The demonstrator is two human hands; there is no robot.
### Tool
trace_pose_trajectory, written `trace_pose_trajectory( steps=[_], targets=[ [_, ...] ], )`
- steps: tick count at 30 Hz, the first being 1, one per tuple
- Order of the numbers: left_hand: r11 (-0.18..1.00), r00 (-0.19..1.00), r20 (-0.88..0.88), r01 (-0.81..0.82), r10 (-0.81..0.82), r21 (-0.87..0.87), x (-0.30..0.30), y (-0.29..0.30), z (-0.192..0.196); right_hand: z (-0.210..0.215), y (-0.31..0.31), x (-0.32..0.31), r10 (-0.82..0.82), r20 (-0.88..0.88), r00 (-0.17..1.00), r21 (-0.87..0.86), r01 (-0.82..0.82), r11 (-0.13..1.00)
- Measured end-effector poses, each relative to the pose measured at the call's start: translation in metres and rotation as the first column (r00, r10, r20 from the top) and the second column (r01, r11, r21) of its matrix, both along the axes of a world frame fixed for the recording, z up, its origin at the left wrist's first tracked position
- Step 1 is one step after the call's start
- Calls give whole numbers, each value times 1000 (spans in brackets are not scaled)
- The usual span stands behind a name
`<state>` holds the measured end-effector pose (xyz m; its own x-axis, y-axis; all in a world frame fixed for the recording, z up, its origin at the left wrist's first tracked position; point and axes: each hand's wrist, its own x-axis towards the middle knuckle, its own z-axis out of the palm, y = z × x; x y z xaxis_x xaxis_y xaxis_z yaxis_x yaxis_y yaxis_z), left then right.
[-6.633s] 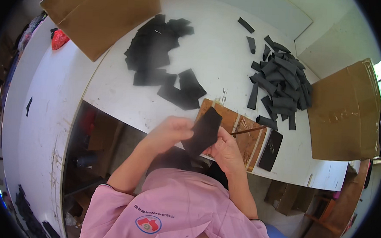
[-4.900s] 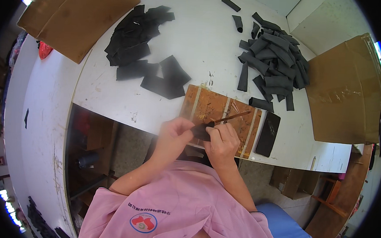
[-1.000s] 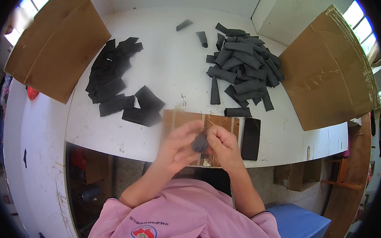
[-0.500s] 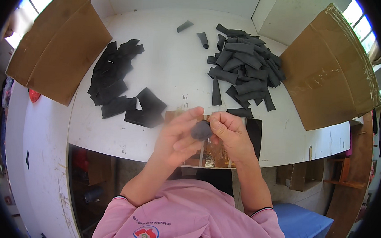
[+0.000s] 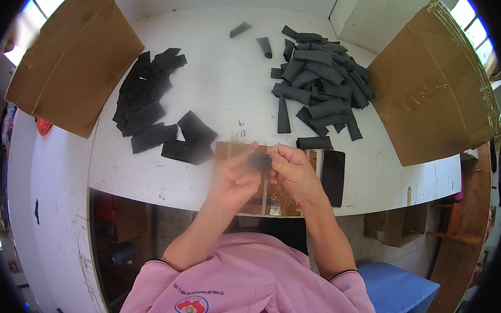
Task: Sorting and preparing small black foam components at a manufacturing workbench.
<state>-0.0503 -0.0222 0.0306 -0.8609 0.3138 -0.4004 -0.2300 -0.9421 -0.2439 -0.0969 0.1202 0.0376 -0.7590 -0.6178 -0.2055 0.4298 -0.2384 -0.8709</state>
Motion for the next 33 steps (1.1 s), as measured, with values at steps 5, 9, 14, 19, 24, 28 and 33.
trace_pose_trajectory(
  steps=[5,9,14,19,24,28,33],
  targets=[
    [963,999,-9,42,-45,-265,14,9,-3,-14,9,8,-19,26,999,-28,19,999],
    [711,932,-340,-156,-123,-686,22,19,27,1,7,-7,58,-149,987,-18,-61,998],
    [385,903,-350,-238,-251,-892,21,18,-1,-22,7,-9,133,-184,974,146,-107,983],
    [575,935,-278,-105,-222,-812,18,3,-28,-38,4,6,-3,-98,995,86,12,996],
    [-414,783,-448,-613,-431,-673,5,3,1,-30,8,0,-19,-322,947,291,118,950],
    [-292,720,-505,-671,-476,-681,8,3,7,5,13,11,-210,-443,871,190,320,928],
    [-107,775,-615,-630,-147,-769,18,9,9,36,6,14,330,-927,179,373,545,751]
  ],
)
